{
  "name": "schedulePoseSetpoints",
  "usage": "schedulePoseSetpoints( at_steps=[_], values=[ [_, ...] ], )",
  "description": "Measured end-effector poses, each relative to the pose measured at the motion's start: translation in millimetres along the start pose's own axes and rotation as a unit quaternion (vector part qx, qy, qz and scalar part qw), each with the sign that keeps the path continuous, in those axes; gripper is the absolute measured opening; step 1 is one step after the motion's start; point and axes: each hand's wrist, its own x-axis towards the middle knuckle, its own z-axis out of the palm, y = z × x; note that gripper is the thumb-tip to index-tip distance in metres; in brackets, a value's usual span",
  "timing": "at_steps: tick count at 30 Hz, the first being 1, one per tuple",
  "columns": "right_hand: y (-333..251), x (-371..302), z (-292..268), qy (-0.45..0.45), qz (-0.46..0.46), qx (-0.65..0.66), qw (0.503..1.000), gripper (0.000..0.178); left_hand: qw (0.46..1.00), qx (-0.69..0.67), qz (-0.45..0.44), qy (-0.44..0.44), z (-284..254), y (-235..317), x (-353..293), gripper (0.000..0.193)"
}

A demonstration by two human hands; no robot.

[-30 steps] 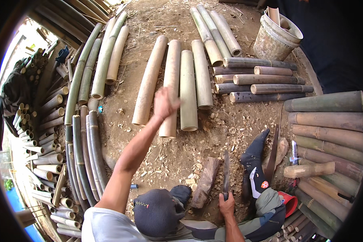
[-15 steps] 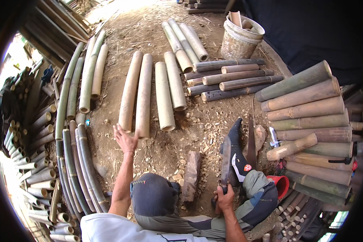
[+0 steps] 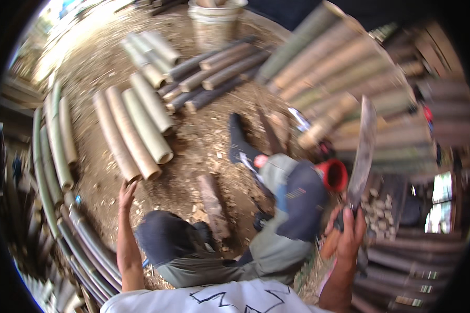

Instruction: The person sits on the ground and uses a knife to shave the outer layer off a piece of bamboo. They hold the bamboo with one hand and scrape the surface with the knife in the other, creating wood shavings. The person rotates the bamboo to work on different sides.

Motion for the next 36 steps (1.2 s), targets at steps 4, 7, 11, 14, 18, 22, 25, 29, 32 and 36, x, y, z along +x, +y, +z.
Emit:
schedulePoseSetpoints(
  at_steps=[4, 7, 11, 14, 18, 22, 25, 29, 32, 36],
  values=[
    [52, 18, -52, 0.116, -0.114, -0.282, 0.945, 0.053, 0.939, 0.282, -0.024, -0.194, -66, -15, -20, 0.067],
    [138, 21, -85, 0.152, -0.023, -0.276, 0.949, 0.048, 0.963, 0.268, -0.027, 0.024, -80, -70, -83, 0.058],
    [226, 1, -102, 0.095, 0.084, -0.395, 0.91, 0.04, 0.942, 0.326, -0.08, 0.03, -51, -64, -215, 0.053],
    [290, 14, -98, 0.054, 0.097, -0.43, 0.896, 0.043, 0.932, 0.327, -0.156, -0.005, -27, -68, -309, 0.05],
    [355, 79, -70, 0.008, 0.01, -0.44, 0.898, 0.045, 0.926, 0.297, -0.233, -0.024, -6, -67, -418, 0.046],
    [390, 145, -79, -0.04, -0.074, -0.468, 0.88, 0.039, 0.925, 0.3, -0.234, -0.002, -3, -38, -490, 0.042],
    [435, 168, -109, -0.009, -0.179, -0.552, 0.815, 0.047, 0.923, 0.267, -0.264, 0.083, 7, -31, -500, 0.043],
    [426, 130, -69, 0.033, -0.346, -0.545, 0.763, 0.044, 0.895, 0.207, -0.357, 0.167, 24, -35, -546, 0.051],
    [418, 131, -38, -0.27, -0.213, -0.565, 0.75, 0.048, 0.889, 0.241, -0.334, 0.202, 47, -89, -579, 0.058],
    [393, 141, -12, -0.333, -0.066, -0.647, 0.683, 0.041, 0.828, 0.216, -0.369, 0.362, 42, -122, -569, 0.078]
  ],
)
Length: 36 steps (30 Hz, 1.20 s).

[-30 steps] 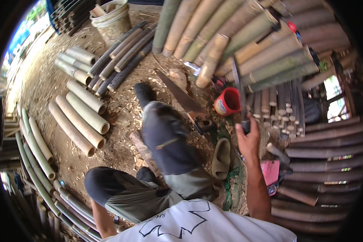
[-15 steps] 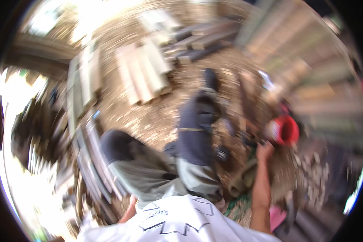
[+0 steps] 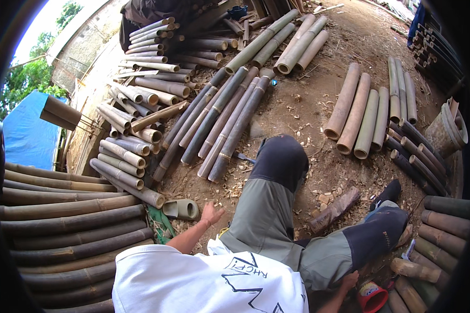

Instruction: The person sits on the ground and uses a knife to shave the outer layer off a piece of bamboo. They hold the bamboo with one hand and scrape the surface with the knife in the other, creating wood shavings. The person rotates the bamboo to work on different sides.

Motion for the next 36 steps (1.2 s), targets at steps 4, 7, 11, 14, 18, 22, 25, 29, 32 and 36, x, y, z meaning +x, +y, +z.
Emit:
schedulePoseSetpoints(
  at_steps=[4, 7, 11, 14, 18, 22, 25, 29, 32, 36],
  values=[
    [0, 6, -56, 0.013, 0.054, 0.142, 0.988, 0.041, 0.975, -0.135, -0.132, 0.12, 0, 9, 67, 0.085],
    [-3, -4, -103, 0.065, 0.054, 0.352, 0.932, 0.041, 0.946, -0.241, -0.19, 0.102, -6, 17, 110, 0.088],
    [-57, -33, -161, 0.091, -0.035, 0.605, 0.79, 0.041, 0.933, -0.264, -0.188, 0.16, -12, -14, 156, 0.085],
    [-86, -74, -238, 0.143, -0.13, 0.684, 0.703, 0.041, 0.908, -0.336, -0.172, 0.183, 15, 28, 144, 0.076],
    [-127, -122, -304, 0.182, -0.232, 0.679, 0.673, 0.04, 0.938, -0.285, -0.14, 0.139, 14, 49, 115, 0.081],
    [-184, -164, -331, 0.209, -0.231, 0.627, 0.714, 0.039, 0.955, -0.26, -0.095, 0.104, 4, 42, 119, 0.077],
    [-218, -165, -334, 0.221, -0.301, 0.556, 0.742, 0.039, 0.987, -0.115, -0.077, 0.083, -4, 80, 104, 0.073],
    [-284, -157, -302, 0.313, -0.428, 0.309, 0.79, 0.033, 0.979, -0.07, -0.073, 0.177, 3, 77, 113, 0.063],
    [-307, -156, -299, 0.388, -0.473, 0.221, 0.76, 0.031, 0.995, -0.066, 0.002, 0.071, -9, 73, 121, 0.074],
    [-322, -151, -297, 0.375, -0.476, 0.236, 0.76, 0.031, 0.999, -0.027, 0.031, -0.003, -23, 79, 134, 0.075]
  ],
)
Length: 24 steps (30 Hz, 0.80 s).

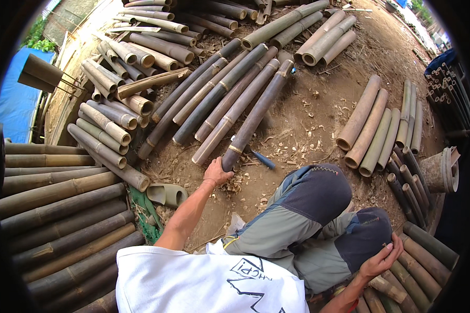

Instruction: The person sits on the ground and uses a knife to shave the outer layer off a piece of bamboo. They hold the bamboo with one hand and scrape the surface with the knife in the other, creating wood shavings. The person rotates the bamboo to work on different sides.

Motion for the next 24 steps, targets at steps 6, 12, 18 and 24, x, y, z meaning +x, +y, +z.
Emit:
schedulePoseSetpoints(
  at_steps=[6, 12, 18, 24],
  values=[
    [7, -1, 9, 0.02, 0.057, 0.037, 0.997, 0.032, 0.998, -0.066, 0.011, -0.02, -7, 38, 8, 0.064],
    [3, 1, 4, 0.044, 0.109, 0.036, 0.992, 0.028, 0.99, -0.11, 0.08, -0.033, 33, 32, -76, 0.067],
    [5, 16, 12, 0.017, 0.122, 0.061, 0.991, 0.027, 0.962, -0.171, 0.191, -0.095, 62, 154, -6, 0.076],
    [15, 6, 21, 0.0, 0.147, 0.067, 0.987, 0.033, 0.915, -0.238, 0.321, 0.057, 36, 260, 73, 0.07]
  ],
)
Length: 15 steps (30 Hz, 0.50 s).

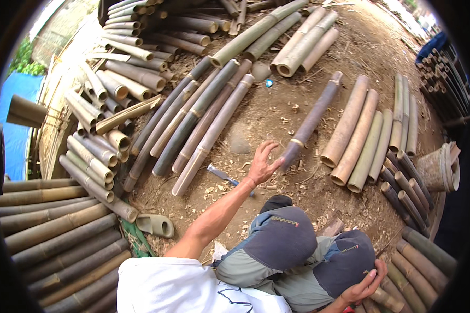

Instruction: The person sits on the ground and uses a knife to shave the outer layer off a piece of bamboo. They hold the bamboo with one hand and scrape the surface with the knife in the other, creating wood shavings. The person rotates the bamboo to work on different sides.

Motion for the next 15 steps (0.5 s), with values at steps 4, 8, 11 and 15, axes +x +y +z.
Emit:
schedulePoseSetpoints(
  at_steps=[4, 8, 11, 15],
  values=[
    [7, 8, -4, -0.01, 0.005, -0.011, 1.0, 0.037, 0.969, 0.17, -0.077, 0.163, -54, -46, -30, 0.072],
    [24, 8, -5, -0.002, 0.034, 0.015, 0.999, 0.038, 0.793, 0.46, -0.33, 0.225, -143, -140, -137, 0.079],
    [38, 9, -6, 0.0, 0.04, 0.03, 0.999, 0.039, 0.822, 0.411, -0.362, 0.156, -190, -175, -215, 0.076],
    [37, 14, -12, 0.029, 0.043, 0.011, 0.999, 0.039, 0.886, 0.309, -0.345, 0.02, -170, -129, -216, 0.071]
  ],
)
